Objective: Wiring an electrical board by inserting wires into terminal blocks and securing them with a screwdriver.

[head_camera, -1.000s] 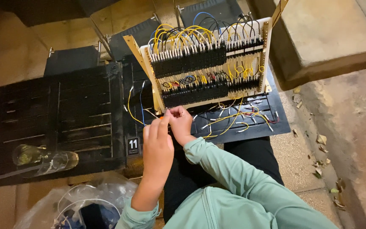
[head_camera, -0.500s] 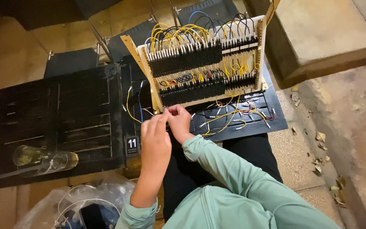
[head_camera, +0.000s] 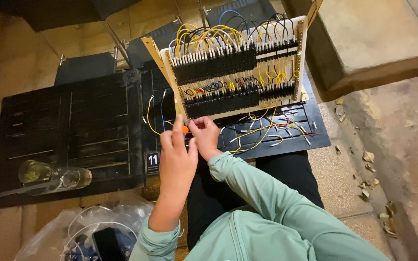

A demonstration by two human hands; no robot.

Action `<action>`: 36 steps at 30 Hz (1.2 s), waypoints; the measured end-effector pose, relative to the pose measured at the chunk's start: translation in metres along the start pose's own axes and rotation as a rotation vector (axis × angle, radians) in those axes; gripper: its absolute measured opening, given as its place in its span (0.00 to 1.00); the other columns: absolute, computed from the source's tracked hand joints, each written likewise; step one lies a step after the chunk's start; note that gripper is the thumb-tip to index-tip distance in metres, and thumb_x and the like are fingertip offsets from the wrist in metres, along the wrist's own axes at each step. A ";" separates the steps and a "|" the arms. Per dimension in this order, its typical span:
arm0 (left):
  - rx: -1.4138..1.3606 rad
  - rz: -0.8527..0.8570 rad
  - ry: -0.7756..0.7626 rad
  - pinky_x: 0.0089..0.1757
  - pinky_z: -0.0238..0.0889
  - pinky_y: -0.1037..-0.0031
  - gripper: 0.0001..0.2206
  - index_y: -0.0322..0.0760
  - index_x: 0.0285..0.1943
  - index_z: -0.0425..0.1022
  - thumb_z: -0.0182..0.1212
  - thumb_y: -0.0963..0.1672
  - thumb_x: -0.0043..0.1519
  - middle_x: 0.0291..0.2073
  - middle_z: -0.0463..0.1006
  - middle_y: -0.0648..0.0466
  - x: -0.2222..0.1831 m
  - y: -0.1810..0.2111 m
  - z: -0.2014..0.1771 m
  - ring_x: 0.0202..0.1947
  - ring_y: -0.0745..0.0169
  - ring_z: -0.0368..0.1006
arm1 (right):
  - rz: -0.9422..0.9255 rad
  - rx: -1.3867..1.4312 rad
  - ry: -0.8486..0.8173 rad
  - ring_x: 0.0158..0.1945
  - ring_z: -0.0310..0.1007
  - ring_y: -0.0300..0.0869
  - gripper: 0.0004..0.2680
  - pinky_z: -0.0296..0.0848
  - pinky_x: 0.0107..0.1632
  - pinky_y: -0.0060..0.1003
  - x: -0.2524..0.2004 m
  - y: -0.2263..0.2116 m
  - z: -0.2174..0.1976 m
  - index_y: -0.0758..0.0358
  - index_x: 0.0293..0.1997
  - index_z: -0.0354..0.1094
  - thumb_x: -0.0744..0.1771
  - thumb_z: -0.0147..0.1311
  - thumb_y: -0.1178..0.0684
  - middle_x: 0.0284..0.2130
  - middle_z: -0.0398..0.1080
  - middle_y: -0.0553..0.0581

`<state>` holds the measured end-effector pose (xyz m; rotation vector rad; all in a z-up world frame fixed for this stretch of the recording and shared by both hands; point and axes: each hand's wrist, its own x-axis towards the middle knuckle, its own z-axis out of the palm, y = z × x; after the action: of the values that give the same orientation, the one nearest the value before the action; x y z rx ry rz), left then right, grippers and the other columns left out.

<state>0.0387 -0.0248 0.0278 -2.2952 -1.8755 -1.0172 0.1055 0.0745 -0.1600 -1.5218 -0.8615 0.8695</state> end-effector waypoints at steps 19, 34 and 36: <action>0.329 0.232 -0.036 0.29 0.73 0.68 0.14 0.46 0.60 0.69 0.56 0.43 0.65 0.38 0.67 0.53 -0.007 -0.023 0.023 0.31 0.53 0.75 | 0.005 0.045 -0.026 0.23 0.67 0.32 0.02 0.70 0.30 0.27 -0.001 -0.007 -0.004 0.54 0.30 0.77 0.62 0.66 0.54 0.17 0.71 0.48; 0.459 0.735 -0.005 0.30 0.64 0.68 0.08 0.51 0.47 0.68 0.48 0.40 0.67 0.33 0.66 0.52 0.003 -0.065 0.033 0.29 0.55 0.69 | 0.024 0.083 -0.071 0.25 0.68 0.31 0.02 0.70 0.32 0.27 0.006 0.014 0.000 0.53 0.32 0.77 0.63 0.66 0.54 0.20 0.74 0.48; 0.511 0.655 0.016 0.30 0.65 0.71 0.10 0.48 0.55 0.70 0.50 0.40 0.68 0.36 0.68 0.53 0.003 -0.060 0.021 0.30 0.60 0.70 | 0.008 0.089 -0.119 0.26 0.70 0.31 0.02 0.71 0.32 0.26 -0.003 -0.014 -0.013 0.56 0.34 0.76 0.64 0.65 0.56 0.22 0.75 0.50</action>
<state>-0.0039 0.0025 -0.0100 -2.2826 -1.0529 -0.4075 0.1149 0.0672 -0.1447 -1.4087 -0.8913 0.9998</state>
